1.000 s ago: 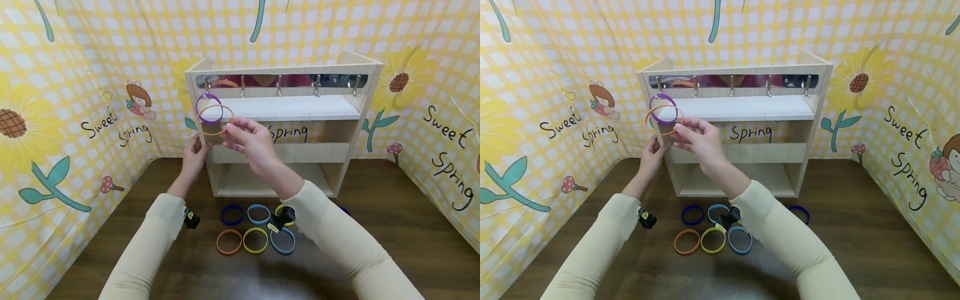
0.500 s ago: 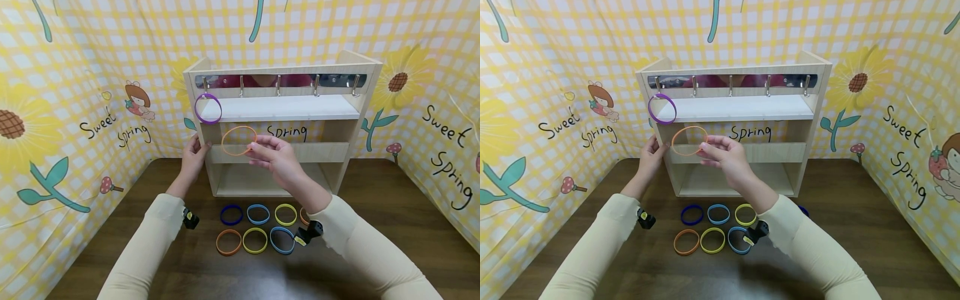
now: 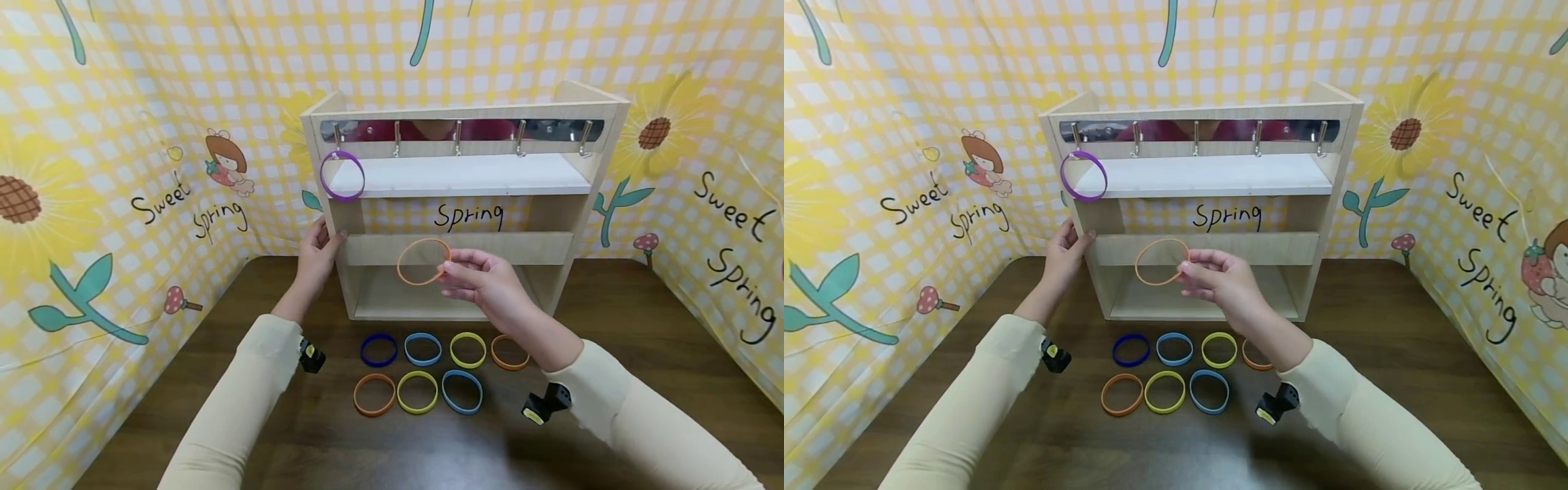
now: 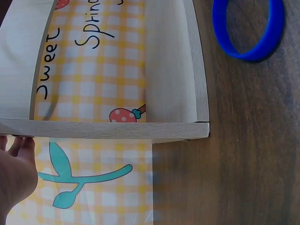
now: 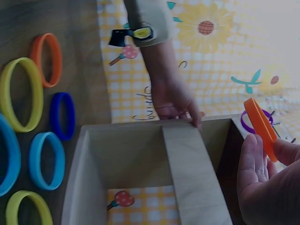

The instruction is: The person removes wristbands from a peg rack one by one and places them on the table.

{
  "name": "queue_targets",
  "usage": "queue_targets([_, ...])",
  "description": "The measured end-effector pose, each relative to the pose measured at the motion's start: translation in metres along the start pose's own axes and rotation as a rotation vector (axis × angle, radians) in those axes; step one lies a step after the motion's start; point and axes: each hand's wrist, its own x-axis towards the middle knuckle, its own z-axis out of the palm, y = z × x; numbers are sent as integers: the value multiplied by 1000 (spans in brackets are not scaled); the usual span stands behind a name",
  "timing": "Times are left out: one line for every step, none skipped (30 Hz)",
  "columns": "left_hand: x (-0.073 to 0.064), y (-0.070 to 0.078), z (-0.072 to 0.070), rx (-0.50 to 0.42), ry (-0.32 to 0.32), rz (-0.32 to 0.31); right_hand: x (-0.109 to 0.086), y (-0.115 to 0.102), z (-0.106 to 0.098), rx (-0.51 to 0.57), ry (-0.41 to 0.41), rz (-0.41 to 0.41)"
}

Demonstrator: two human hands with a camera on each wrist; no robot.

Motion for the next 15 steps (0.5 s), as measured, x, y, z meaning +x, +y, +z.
queue_targets([0,0,0,-4,1,0,-1,2,-3,-10,-2,5])
queue_targets([0,0,0,-6,1,0,-2,4,-5,-19,-1,9])
queue_targets([0,0,0,-8,0,1,-4,6,-8,-30,0,14])
queue_targets([-1,0,0,-9,-1,2,-5,7,-11,-38,-1,19])
queue_targets([0,0,0,-13,-1,3,-6,9,-14,-50,-4,23])
queue_targets([0,0,0,-15,0,5,-7,11,-17,-59,-7,27])
queue_targets([0,0,0,-16,-1,6,-9,13,-20,-68,-8,32])
queue_targets([0,0,0,-16,-1,7,-10,15,-23,-74,-10,35])
queue_targets([0,0,0,-18,-1,9,-11,17,-26,-83,-13,39])
queue_targets([0,0,0,-18,-1,7,-13,18,-29,-87,-16,42])
queue_targets([0,0,0,-18,-1,7,-14,20,-32,-91,-18,46])
queue_targets([0,0,0,-16,0,5,-15,21,-35,-94,-18,47])
queue_targets([0,0,0,-17,0,5,-17,22,-38,-101,-20,46])
queue_targets([0,0,0,-18,0,5,-18,23,-41,-107,-24,46])
queue_targets([0,0,0,-21,1,6,-20,25,-45,-112,-25,47])
